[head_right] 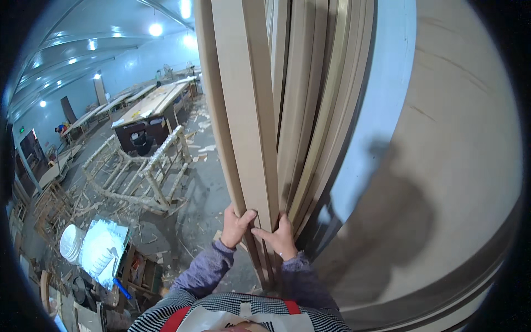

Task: Measuring and applying glue to wooden components for assembly in a factory.

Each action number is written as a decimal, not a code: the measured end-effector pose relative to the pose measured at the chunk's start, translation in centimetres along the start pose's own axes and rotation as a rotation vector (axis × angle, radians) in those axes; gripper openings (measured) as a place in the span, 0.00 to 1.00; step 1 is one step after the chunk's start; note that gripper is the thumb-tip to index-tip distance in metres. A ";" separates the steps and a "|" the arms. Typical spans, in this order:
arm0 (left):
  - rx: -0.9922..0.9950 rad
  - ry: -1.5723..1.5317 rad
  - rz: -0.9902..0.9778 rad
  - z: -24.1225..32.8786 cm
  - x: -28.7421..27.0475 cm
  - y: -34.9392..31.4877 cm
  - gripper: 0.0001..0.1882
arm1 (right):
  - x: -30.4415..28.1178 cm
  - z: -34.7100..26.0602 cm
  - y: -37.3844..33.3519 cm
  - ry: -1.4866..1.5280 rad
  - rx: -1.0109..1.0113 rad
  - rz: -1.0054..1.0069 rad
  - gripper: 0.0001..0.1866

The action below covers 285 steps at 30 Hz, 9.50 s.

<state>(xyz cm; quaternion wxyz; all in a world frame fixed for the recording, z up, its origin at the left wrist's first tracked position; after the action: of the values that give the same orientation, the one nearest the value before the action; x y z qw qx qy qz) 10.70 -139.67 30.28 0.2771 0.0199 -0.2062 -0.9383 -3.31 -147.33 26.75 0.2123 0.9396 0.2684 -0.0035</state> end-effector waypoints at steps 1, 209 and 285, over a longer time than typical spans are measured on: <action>-0.038 -0.062 -0.059 0.0 0.2 0.0 0.28 | -0.2 0.1 0.0 0.034 -0.013 -0.016 0.37; -0.837 1.854 1.261 51.7 -36.8 -157.2 0.09 | 65.4 -46.1 -120.4 0.432 -1.353 -1.749 0.14; -0.694 -0.229 2.226 44.8 -40.1 -158.5 0.23 | 74.9 -42.7 -122.0 -0.159 -1.327 -2.223 0.38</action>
<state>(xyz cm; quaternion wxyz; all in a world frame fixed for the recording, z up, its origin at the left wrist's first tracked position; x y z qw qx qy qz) -43.33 19.03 5.08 0.9159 -0.3330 0.1335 -0.1801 -5.47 0.87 8.14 0.5331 -0.0718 0.8371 -0.0992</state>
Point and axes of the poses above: each hand's wrist, its own y-axis towards the middle knuckle, its own x-axis out of the palm, z = x × y, the point moved 2 cm from there along y, towards the middle knuckle, and after that the axes turned 1 degree about y, right-handed, at the moved point
